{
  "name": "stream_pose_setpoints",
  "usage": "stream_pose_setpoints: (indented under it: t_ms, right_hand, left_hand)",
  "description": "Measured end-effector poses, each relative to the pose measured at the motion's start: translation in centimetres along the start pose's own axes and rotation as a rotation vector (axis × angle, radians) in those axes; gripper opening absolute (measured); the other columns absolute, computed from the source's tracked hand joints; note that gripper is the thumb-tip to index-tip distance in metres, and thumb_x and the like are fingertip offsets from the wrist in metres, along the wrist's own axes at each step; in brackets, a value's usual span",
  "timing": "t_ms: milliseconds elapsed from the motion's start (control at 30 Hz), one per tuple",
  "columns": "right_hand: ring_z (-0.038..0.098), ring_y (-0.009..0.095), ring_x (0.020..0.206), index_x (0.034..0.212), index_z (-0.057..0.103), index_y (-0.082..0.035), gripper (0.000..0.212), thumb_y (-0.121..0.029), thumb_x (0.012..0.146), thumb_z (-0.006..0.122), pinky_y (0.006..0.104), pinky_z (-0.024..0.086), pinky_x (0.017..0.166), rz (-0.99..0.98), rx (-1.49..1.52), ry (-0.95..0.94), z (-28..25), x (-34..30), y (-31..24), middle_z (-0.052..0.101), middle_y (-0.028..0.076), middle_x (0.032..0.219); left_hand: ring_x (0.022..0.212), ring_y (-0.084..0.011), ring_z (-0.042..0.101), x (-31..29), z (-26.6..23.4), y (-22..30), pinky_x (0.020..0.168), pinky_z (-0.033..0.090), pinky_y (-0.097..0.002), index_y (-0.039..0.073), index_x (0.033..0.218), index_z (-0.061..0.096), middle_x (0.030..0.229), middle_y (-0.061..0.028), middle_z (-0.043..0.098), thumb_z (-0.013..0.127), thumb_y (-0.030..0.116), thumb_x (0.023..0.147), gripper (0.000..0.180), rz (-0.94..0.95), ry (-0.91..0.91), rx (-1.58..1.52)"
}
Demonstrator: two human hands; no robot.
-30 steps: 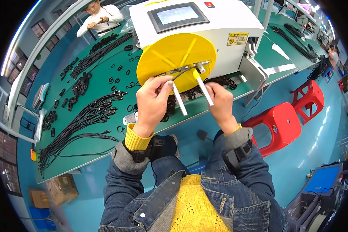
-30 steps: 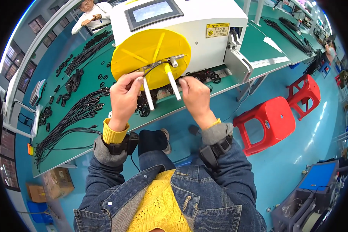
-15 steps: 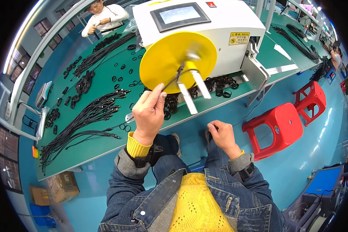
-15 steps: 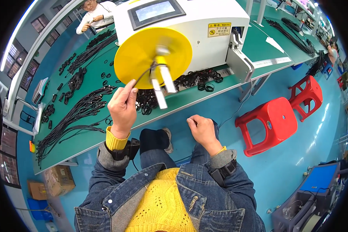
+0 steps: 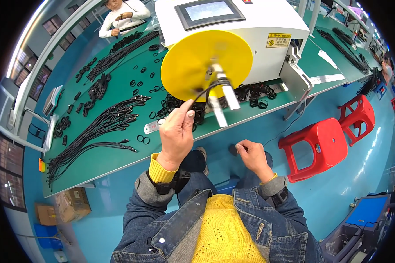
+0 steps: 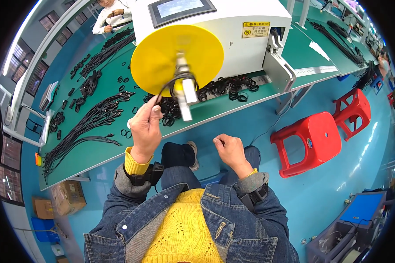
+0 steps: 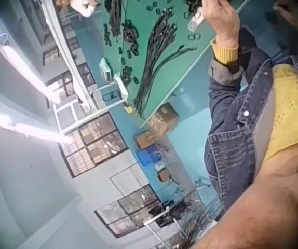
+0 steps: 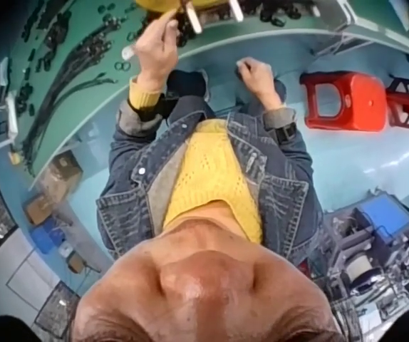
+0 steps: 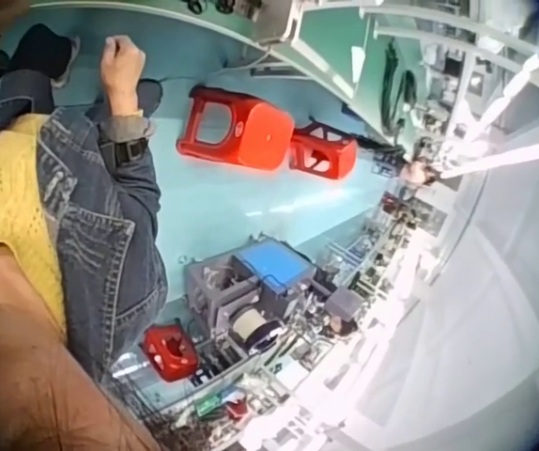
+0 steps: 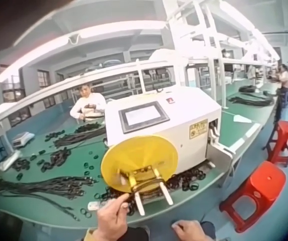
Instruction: The person winds a cable around the pegs of a machine, removes the coiled cable, and secures it with a rubber band. They then place the finished cable onto the table and pick up another cable to repeat the process.
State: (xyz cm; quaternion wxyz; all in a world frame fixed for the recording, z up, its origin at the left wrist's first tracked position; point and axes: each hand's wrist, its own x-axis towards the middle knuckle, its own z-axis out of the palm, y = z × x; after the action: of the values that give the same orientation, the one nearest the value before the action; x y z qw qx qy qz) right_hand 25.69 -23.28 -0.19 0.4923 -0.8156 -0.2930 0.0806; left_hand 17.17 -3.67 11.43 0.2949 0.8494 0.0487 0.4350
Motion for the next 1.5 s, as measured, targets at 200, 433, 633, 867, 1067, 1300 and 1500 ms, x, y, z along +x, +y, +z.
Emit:
stream_pose_setpoints:
  t_ms: [200, 433, 633, 867, 1067, 1300, 1500]
  right_hand:
    - [0.063, 0.022, 0.060, 0.080, 0.064, 0.000, 0.014, -0.013, 0.080, 0.058, 0.0297, 0.048, 0.056, -0.088, 0.019, -0.001, -0.3, 0.7, -1.7, 0.063, 0.011, 0.065]
    - [0.054, 0.015, 0.052, 0.081, 0.063, 0.000, 0.012, -0.012, 0.081, 0.060, 0.0271, 0.044, 0.051, -0.312, 0.184, 0.220, -3.9, 3.2, -7.7, 0.058, 0.008, 0.061]
    - [0.047, 0.010, 0.050, 0.082, 0.061, 0.001, 0.016, -0.015, 0.083, 0.061, 0.0258, 0.040, 0.049, -0.329, 0.248, 0.207, -4.7, 4.7, -10.1, 0.053, 0.007, 0.058]
    - [0.051, 0.007, 0.050, 0.077, 0.060, -0.001, 0.023, -0.021, 0.087, 0.059, 0.0219, 0.041, 0.045, 0.037, 0.755, -0.186, -3.7, 6.8, -10.9, 0.058, 0.003, 0.060]
    - [0.052, 0.007, 0.049, 0.075, 0.061, -0.001, 0.023, -0.021, 0.087, 0.060, 0.0207, 0.042, 0.044, 0.024, 0.972, -0.201, -2.7, 7.0, -10.9, 0.059, 0.002, 0.061]
    - [0.054, 0.009, 0.055, 0.085, 0.059, 0.002, 0.026, -0.020, 0.077, 0.072, 0.0230, 0.045, 0.049, -0.234, 0.320, 0.171, -3.7, 7.7, -9.7, 0.061, 0.004, 0.068]
    - [0.058, 0.017, 0.086, 0.120, 0.045, 0.003, 0.068, -0.023, 0.067, 0.080, 0.0290, 0.051, 0.072, -0.360, 0.377, 0.209, -4.1, 8.9, -9.5, 0.058, 0.013, 0.102]
  left_hand:
    - [0.063, -0.0265, 0.056, 2.6, 1.1, 2.0, 0.056, 0.046, -0.0330, -0.002, 0.101, 0.058, 0.072, -0.0131, 0.053, 0.060, 0.006, 0.081, 0.022, 0.267, -0.035, 0.235]
    - [0.063, -0.0258, 0.056, 6.2, 2.2, 5.9, 0.054, 0.048, -0.0319, 0.000, 0.098, 0.058, 0.073, -0.0103, 0.048, 0.062, 0.009, 0.078, 0.022, 0.530, -0.143, 0.440]
    - [0.062, -0.0252, 0.054, 6.3, 2.1, 7.3, 0.051, 0.046, -0.0325, 0.003, 0.080, 0.058, 0.070, -0.0087, 0.047, 0.064, 0.011, 0.075, 0.011, 0.489, -0.176, 0.537]
    - [0.059, -0.0254, 0.052, 5.7, 1.7, 6.7, 0.050, 0.043, -0.0345, 0.005, 0.069, 0.053, 0.068, -0.0086, 0.046, 0.065, 0.013, 0.075, 0.015, 0.524, -0.187, 0.448]
    - [0.057, -0.0262, 0.050, 5.6, 1.1, 6.9, 0.052, 0.041, -0.0349, 0.006, 0.068, 0.050, 0.068, -0.0092, 0.045, 0.064, 0.012, 0.074, 0.016, 0.484, -0.247, 0.501]
    - [0.069, -0.0301, 0.049, 5.9, 0.9, 6.0, 0.065, 0.040, -0.0391, 0.005, 0.075, 0.049, 0.074, -0.0127, 0.046, 0.062, 0.009, 0.075, 0.013, 0.372, -0.285, 0.432]
    - [0.095, -0.0413, 0.046, 5.2, 1.6, 4.6, 0.085, 0.037, -0.0449, -0.004, 0.107, 0.045, 0.103, -0.0246, 0.047, 0.054, 0.008, 0.082, 0.030, 0.202, -0.253, 0.319]
